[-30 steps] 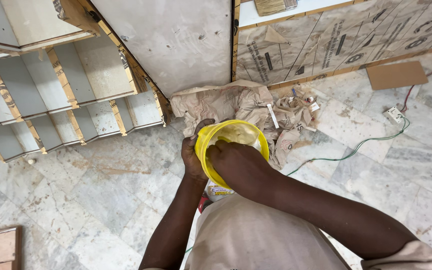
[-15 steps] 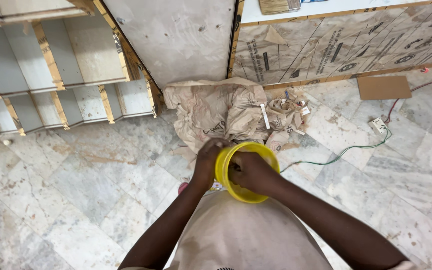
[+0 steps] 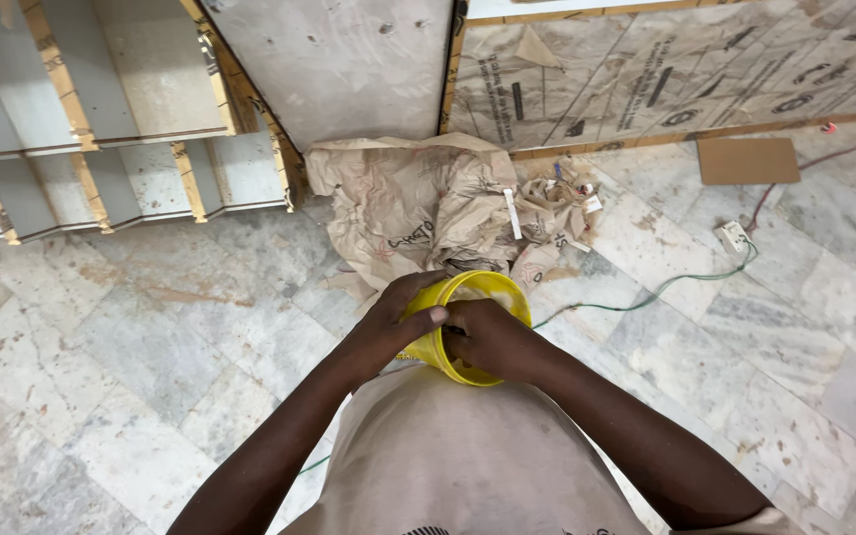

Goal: The person picks up a yellow container and a stick, then mixes a white compound inside the container. The person continues to stir the mixture for the remainder of the clip.

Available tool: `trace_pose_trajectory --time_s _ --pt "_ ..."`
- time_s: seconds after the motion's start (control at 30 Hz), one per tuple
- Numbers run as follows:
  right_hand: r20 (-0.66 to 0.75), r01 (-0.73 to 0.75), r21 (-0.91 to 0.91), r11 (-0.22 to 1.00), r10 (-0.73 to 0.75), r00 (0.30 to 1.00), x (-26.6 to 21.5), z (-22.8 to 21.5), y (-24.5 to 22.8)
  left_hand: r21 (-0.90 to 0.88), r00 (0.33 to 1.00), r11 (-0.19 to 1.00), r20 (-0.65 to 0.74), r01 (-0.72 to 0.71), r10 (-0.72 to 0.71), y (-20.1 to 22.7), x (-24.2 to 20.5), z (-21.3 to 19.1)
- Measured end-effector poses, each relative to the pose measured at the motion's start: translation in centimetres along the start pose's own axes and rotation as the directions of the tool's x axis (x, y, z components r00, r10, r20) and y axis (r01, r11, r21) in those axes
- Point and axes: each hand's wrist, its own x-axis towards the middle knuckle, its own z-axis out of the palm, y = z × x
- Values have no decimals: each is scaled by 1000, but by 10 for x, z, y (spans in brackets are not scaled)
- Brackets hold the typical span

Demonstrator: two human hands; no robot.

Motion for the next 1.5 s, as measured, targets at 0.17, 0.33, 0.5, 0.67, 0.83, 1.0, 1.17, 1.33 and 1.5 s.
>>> trace_pose_trajectory --time_s 0.17,0.33,0.5,0.67,0.83,1.0,1.17,1.33,1.5 --pt "-80 22 -6 1000 -22 997 -3 6 3 141 998 988 29 -60 56 0 2 8" --pt "-179 39 23 999 -35 983 -6 11 -4 90 998 995 -25 -50 53 4 3 14" --pt "-322 105 -380 919 -238 916 -27 4 -27 164 981 968 -13 -190 194 6 8 11" --pt "-388 58 -542 838 -311 868 -55 -11 -44 56 978 977 50 -207 204 9 5 9" --pt "-465 44 -544 838 -345 815 -79 -16 -51 31 946 948 72 -318 315 8 4 6" --pt "-541 20 -501 865 -331 773 -90 -23 -52 30 947 948 75 -316 313 8 7 -1" --pt "-613 91 -365 926 -313 725 -96 -36 -53 33 932 933 73 -359 356 9 12 -12" --pt "-690 55 -117 992 -121 713 -108 -56 -34 -46 922 927 94 -373 376 14 15 -31" --pt "-884 269 296 917 156 440 -172 -113 30 188 940 927 -43 -324 338 -11 19 -63"
